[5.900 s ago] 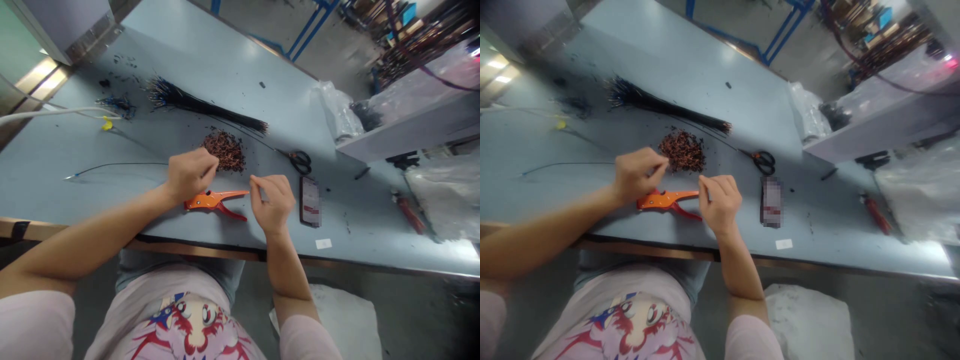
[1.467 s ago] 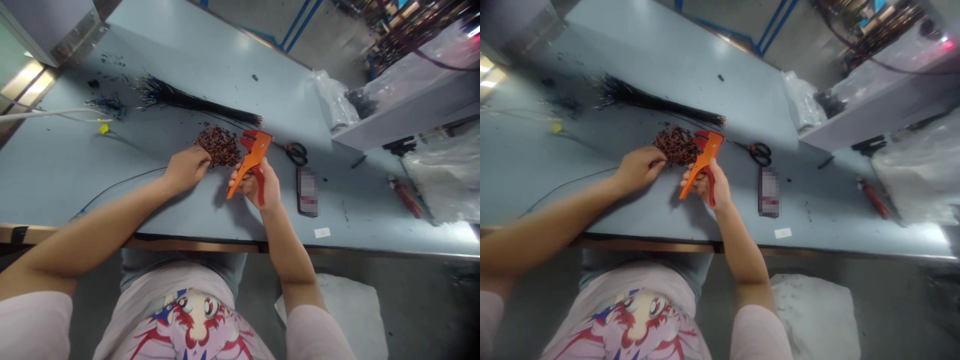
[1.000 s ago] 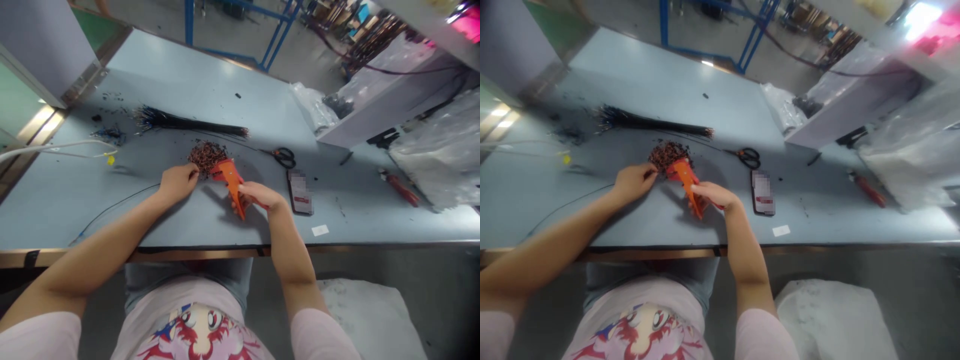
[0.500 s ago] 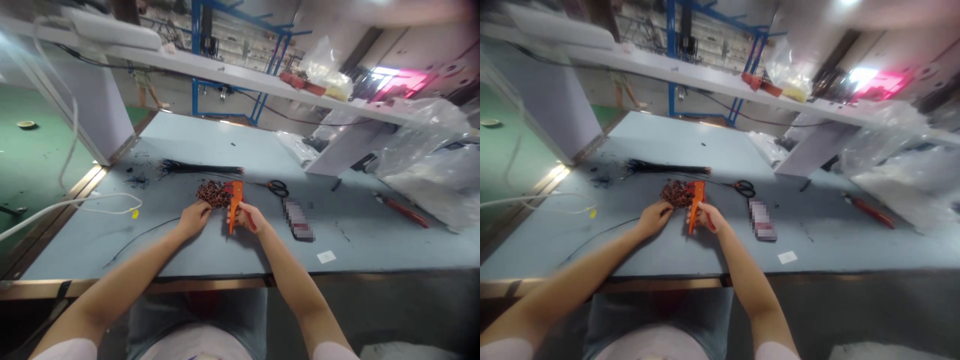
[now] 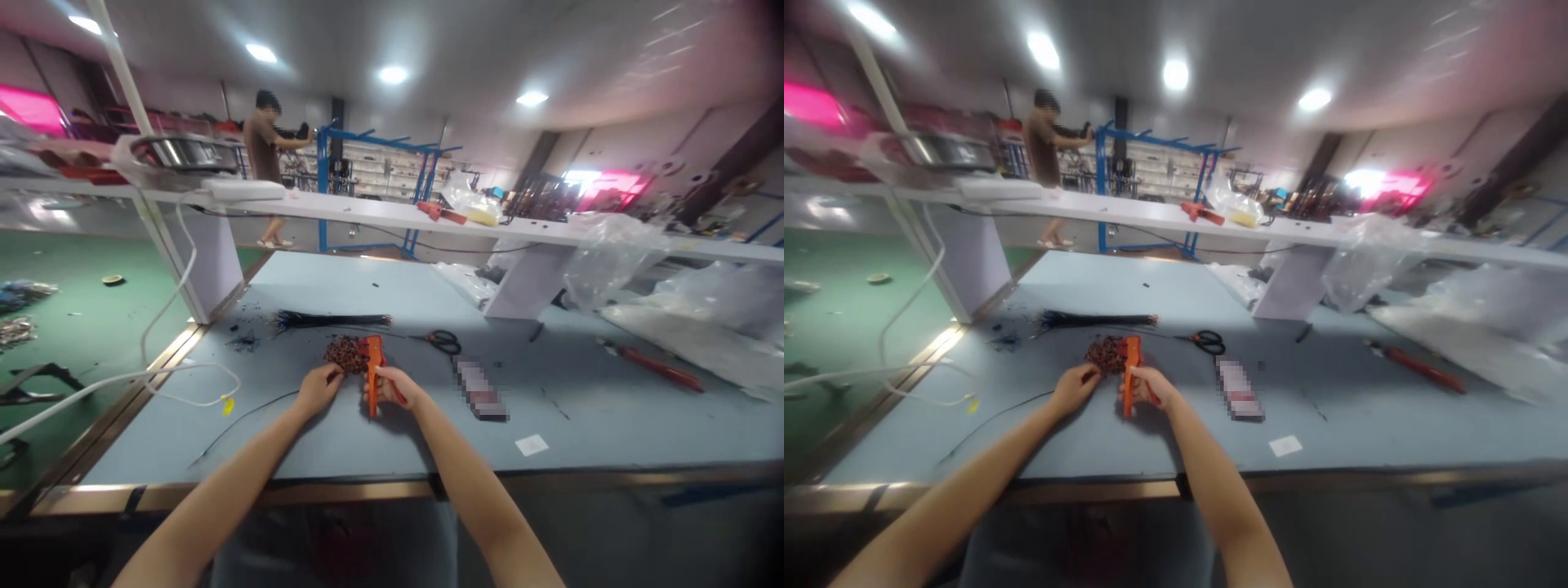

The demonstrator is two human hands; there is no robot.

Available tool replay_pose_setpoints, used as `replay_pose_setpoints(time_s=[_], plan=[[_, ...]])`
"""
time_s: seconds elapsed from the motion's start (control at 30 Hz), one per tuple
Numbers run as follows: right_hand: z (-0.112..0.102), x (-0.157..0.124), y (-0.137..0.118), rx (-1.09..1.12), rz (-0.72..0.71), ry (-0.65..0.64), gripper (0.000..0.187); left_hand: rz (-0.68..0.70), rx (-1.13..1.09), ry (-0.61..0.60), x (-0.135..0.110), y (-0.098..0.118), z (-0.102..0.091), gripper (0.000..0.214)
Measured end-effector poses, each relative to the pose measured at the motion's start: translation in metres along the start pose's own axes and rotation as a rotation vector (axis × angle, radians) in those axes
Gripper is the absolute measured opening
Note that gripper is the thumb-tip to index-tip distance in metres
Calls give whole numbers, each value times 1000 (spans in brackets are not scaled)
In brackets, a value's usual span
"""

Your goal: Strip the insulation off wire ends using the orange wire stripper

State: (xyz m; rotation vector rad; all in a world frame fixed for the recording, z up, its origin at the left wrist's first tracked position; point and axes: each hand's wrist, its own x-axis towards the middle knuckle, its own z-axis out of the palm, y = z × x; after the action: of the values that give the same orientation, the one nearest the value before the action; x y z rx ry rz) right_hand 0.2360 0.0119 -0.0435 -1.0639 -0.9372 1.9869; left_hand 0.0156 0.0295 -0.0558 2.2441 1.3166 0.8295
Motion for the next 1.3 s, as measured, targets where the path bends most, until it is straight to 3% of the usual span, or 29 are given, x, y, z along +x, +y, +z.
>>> replay_pose_setpoints(time_s=[0.43,0.8,0.97,1.3], plan=[[6,4,0,-20,-37,18,33,-108,237,57,-11,7,2,21],[9,8,1,-24,-58,30,32,-60,355,-7,-11,11,4,21],[8,12,5,-27,-72,60,21,-23,323,-67,-10,9,4,21],[6,5,17,58,-92,163,50,-17,29,-64,-12,-9,12,27]])
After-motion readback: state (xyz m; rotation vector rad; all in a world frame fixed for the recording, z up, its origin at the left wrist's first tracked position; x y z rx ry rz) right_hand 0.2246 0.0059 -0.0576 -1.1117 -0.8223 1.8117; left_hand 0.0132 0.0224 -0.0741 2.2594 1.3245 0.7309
